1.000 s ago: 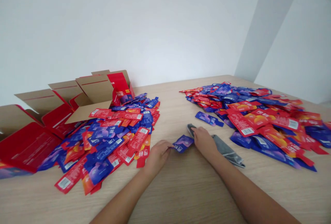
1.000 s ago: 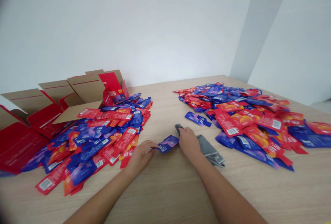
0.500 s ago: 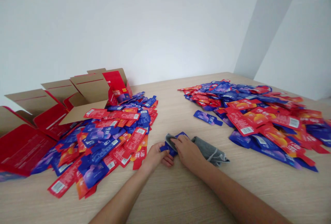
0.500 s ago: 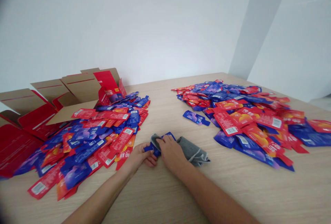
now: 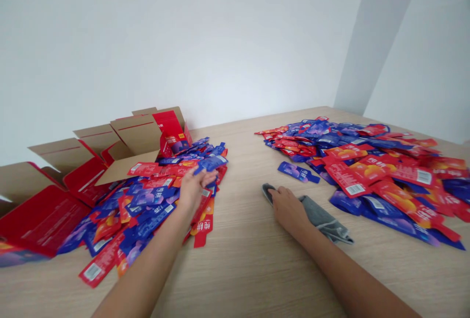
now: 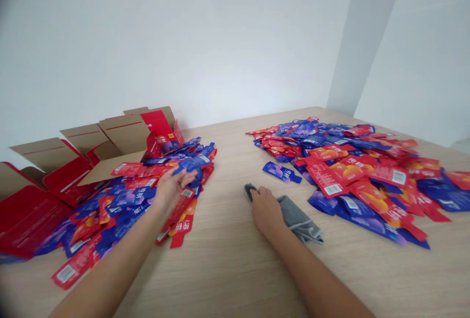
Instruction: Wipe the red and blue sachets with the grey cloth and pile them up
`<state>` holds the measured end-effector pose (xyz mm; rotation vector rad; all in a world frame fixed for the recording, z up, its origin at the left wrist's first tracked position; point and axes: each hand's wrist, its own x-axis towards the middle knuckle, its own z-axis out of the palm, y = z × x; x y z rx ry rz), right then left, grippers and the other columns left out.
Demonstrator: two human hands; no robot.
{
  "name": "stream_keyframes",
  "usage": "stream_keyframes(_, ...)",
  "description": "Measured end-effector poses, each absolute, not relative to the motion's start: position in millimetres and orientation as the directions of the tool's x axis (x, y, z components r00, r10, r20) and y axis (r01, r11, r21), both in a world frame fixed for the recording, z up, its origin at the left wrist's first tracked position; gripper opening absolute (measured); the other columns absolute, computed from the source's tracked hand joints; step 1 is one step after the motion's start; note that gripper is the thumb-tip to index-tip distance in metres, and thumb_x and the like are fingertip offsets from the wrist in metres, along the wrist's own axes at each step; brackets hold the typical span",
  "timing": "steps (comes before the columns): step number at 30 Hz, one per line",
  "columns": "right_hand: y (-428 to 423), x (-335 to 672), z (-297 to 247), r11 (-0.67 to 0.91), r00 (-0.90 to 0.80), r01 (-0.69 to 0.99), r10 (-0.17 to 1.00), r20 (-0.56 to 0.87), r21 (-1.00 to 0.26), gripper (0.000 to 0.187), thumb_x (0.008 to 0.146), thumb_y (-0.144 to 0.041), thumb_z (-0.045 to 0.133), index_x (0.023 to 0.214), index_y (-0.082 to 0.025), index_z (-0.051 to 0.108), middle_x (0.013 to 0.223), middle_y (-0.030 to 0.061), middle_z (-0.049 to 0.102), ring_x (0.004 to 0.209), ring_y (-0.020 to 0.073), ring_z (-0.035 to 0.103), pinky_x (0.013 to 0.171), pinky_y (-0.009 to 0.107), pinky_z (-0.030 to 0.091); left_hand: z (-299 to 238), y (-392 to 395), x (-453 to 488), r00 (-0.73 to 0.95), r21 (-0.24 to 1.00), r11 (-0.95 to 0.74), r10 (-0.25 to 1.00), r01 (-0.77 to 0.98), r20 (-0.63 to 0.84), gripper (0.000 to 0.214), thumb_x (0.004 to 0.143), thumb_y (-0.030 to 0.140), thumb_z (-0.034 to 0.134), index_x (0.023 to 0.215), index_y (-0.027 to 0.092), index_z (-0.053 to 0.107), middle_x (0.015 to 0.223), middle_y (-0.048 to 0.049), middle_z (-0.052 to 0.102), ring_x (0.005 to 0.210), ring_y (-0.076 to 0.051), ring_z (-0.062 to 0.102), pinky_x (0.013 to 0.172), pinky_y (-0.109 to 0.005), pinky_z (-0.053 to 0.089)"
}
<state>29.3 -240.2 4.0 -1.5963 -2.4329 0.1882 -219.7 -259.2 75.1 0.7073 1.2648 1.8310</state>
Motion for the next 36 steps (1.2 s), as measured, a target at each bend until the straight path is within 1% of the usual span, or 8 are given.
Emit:
stream_keyframes(3,-242.1,28.0,5.0,0.411,-0.389,0.879,0.911,0.135,-0.243,0.039,0.087,-0.011,0.035,0.12,-0.014,0.054,0.103,0.0131,0.057,0.097,0.0227,0.051,0.081,0.03,0.039,92.9,-235.6,-229.7,-0.609,0.888,-0.324,0.791,-0.326,0.065,0.005,0.082,0.007,0.05,0.084,0.011,0.051,0.077,-0.0118,0.067,0.077,-0.018,0.068,0.072,-0.025,0.054)
stream_keyframes(6,-244.0,27.3,7.5,0.42,-0.398,0.873,0.908,0.135,-0.247,0.04,0.085,-0.009,0.035,0.12,-0.015,0.054,0.103,0.0124,0.057,0.097,0.0224,0.051,0.08,0.029,0.04,79.0,-214.8,-206.9,-0.439,0.946,-0.106,0.897,-0.306,-0.042,0.007,0.085,0.012,0.048,0.083,0.008,0.053,0.082,-0.0156,0.067,0.078,-0.018,0.068,0.075,-0.028,0.054)
stream_keyframes(11,-245.3,26.4,10.4,0.419,-0.396,0.866,0.908,0.139,-0.272,0.037,0.087,-0.012,0.034,0.118,-0.016,0.055,0.101,0.0122,0.058,0.094,0.0221,0.052,0.075,0.029,0.041,33.5,-167.2,-117.7,0.014,0.94,0.008,1.0,0.342,-0.014,0.025,0.08,0.017,0.052,0.104,0.01,0.053,0.101,-0.0171,0.064,0.09,-0.023,0.065,0.08,-0.041,0.052)
stream_keyframes(14,-244.8,26.5,11.2,0.411,-0.39,0.859,0.911,0.13,-0.304,0.035,0.088,-0.014,0.033,0.113,-0.016,0.057,0.098,0.0117,0.059,0.09,0.0214,0.054,0.074,0.029,0.041,20.7,-134.0,-69.0,0.152,0.895,-0.089,0.988,0.437,0.025,0.043,0.065,0.006,0.061,0.107,0.014,0.057,0.118,-0.012,0.059,0.112,-0.025,0.053,0.098,-0.042,0.039)
stream_keyframes(17,-243.9,27.3,13.0,0.407,-0.397,0.841,0.912,0.106,-0.357,0.034,0.085,-0.015,0.038,0.111,-0.017,0.059,0.098,0.0106,0.06,0.09,0.0205,0.055,0.073,0.028,0.041,15.6,-110.4,-44.5,0.413,0.707,-0.342,0.907,0.619,0.078,0.058,0.06,-0.002,0.054,0.116,0.016,0.055,0.13,-0.0078,0.051,0.124,-0.022,0.04,0.106,-0.037,0.028)
stream_keyframes(20,-243.4,28.2,14.6,0.396,-0.405,0.822,0.912,0.07,-0.409,0.032,0.082,-0.017,0.041,0.107,-0.018,0.062,0.096,0.0091,0.062,0.09,0.0196,0.057,0.073,0.027,0.041,11.4,-104.2,-44.8,0.601,0.319,-0.578,0.799,0.752,0.03,0.059,0.069,0.002,0.048,0.127,0.016,0.046,0.132,-0.0079,0.048,0.122,-0.021,0.041,0.104,-0.036,0.03)
stream_keyframes(27,-245.5,27.8,14.5,0.399,-0.377,0.729,0.912,0.161,-0.556,0.025,0.077,-0.019,0.043,0.09,-0.019,0.065,0.093,0.0057,0.066,0.087,0.0181,0.059,0.076,0.027,0.04,7.1,-160.7,-99.9,0.447,-0.022,-0.447,0.889,0.894,0.094,0.045,0.079,0.012,0.045,0.124,0.016,0.049,0.111,-0.0118,0.054,0.104,-0.023,0.046,0.093,-0.036,0.039)
stream_keyframes(36,-264.9,10.1,7.4,0.585,-0.3,0.529,0.806,0.51,-0.614,0.032,0.077,-0.013,0.04,0.107,-0.018,0.05,0.1,0.0079,0.06,0.093,0.0197,0.055,0.084,0.034,0.042,-0.1,-291.2,-164.3,0.291,0.158,-0.323,0.937,0.933,0.196,0.038,0.076,0.008,0.048,0.113,0.017,0.047,0.107,-0.0078,0.048,0.104,-0.021,0.045,0.092,-0.038,0.042)
